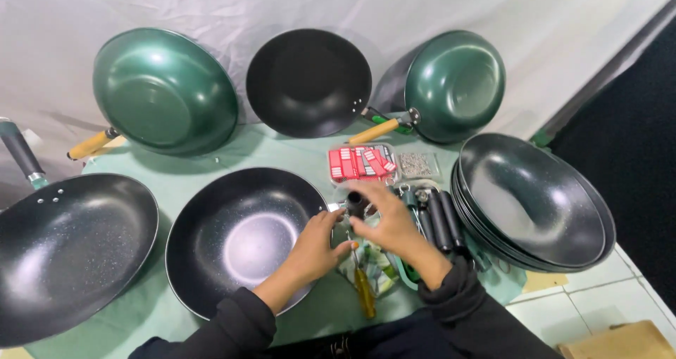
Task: Assembling a handle onto a wok using a screwdriver and screws on a demonstration table.
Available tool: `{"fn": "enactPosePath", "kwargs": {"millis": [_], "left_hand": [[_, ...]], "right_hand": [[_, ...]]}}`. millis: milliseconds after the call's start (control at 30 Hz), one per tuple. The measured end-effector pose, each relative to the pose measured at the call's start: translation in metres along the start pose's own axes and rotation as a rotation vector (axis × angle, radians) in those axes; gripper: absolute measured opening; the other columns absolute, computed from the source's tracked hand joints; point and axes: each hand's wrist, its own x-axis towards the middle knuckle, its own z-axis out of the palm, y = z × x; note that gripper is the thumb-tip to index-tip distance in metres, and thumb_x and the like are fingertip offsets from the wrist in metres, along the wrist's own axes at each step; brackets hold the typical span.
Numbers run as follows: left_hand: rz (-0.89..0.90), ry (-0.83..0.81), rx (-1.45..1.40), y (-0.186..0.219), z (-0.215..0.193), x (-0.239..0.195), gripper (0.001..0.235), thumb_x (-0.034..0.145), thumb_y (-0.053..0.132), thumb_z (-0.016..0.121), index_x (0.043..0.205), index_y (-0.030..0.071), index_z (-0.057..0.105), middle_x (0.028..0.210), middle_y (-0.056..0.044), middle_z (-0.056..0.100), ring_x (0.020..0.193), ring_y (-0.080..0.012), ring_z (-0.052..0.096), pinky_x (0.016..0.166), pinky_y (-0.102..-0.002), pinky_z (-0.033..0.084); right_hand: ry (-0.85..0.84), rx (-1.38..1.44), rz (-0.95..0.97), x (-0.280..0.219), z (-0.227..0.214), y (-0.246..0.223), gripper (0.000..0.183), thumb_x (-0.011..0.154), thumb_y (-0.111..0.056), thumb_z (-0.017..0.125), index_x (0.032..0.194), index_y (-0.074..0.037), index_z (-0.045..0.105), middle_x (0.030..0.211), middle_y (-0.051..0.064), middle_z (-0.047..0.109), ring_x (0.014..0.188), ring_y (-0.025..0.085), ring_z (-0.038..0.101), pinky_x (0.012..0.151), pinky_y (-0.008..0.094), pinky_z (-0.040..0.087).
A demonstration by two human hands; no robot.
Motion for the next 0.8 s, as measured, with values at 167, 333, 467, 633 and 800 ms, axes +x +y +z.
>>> {"fn": "enactPosePath", "kwargs": {"millis": [167,333,467,633,800], "left_hand": [[0.000,0.049,0.029,-0.022,0.004,0.007,0.040,0.092,0.019,0.069,0.127,0.002,0.060,0.116,-0.017,0.065,0.115,-0.0372,0.061,0.097,-0.048,0.053],[-0.085,-0.001,-0.006,-0.037,-0.018,0.008,0.037,0.094,0.023,0.065,0.127,0.008,0.057,0.111,-0.017,0.066,0.115,-0.0373,0.064,0.096,-0.048,0.054],[-0.093,0.011,-0.202,-0.063,-0.039,0.013,0.035,0.094,0.029,0.071,0.122,0.011,0.059,0.109,-0.020,0.073,0.110,-0.0424,0.069,0.093,-0.054,0.055],[-0.180,0.264,-0.358,-0.074,-0.078,0.012,0.040,0.083,0.027,0.085,0.115,0.014,0.066,0.101,-0.015,0.075,0.100,-0.0374,0.074,0.087,-0.045,0.059],[-0.080,0.367,-0.495,-0.047,-0.083,0.003,0.036,0.079,0.008,0.086,0.110,0.008,0.069,0.099,-0.015,0.074,0.096,-0.0315,0.074,0.083,-0.039,0.061]], "right_hand": [[-0.037,0.050,0.015,0.007,0.024,-0.001,0.060,0.070,-0.017,0.085,0.128,-0.017,0.071,0.116,0.005,0.071,0.102,0.026,0.069,0.078,0.034,0.060],[-0.038,0.101,0.036,0.013,0.044,0.018,0.061,0.071,-0.025,0.088,0.128,-0.015,0.071,0.117,0.007,0.071,0.107,0.027,0.068,0.087,0.037,0.057],[-0.023,0.376,0.290,0.019,0.052,0.030,0.062,0.073,-0.014,0.089,0.129,-0.008,0.066,0.112,0.009,0.066,0.092,0.023,0.071,0.071,0.031,0.063],[-0.067,0.167,0.352,0.020,0.053,0.032,0.047,0.072,-0.028,0.092,0.113,-0.013,0.074,0.101,0.010,0.072,0.093,0.025,0.072,0.076,0.037,0.058],[-0.233,0.156,0.309,0.010,0.092,0.040,0.049,0.072,-0.021,0.091,0.115,-0.007,0.071,0.102,0.016,0.070,0.093,0.036,0.072,0.073,0.039,0.063]]}}
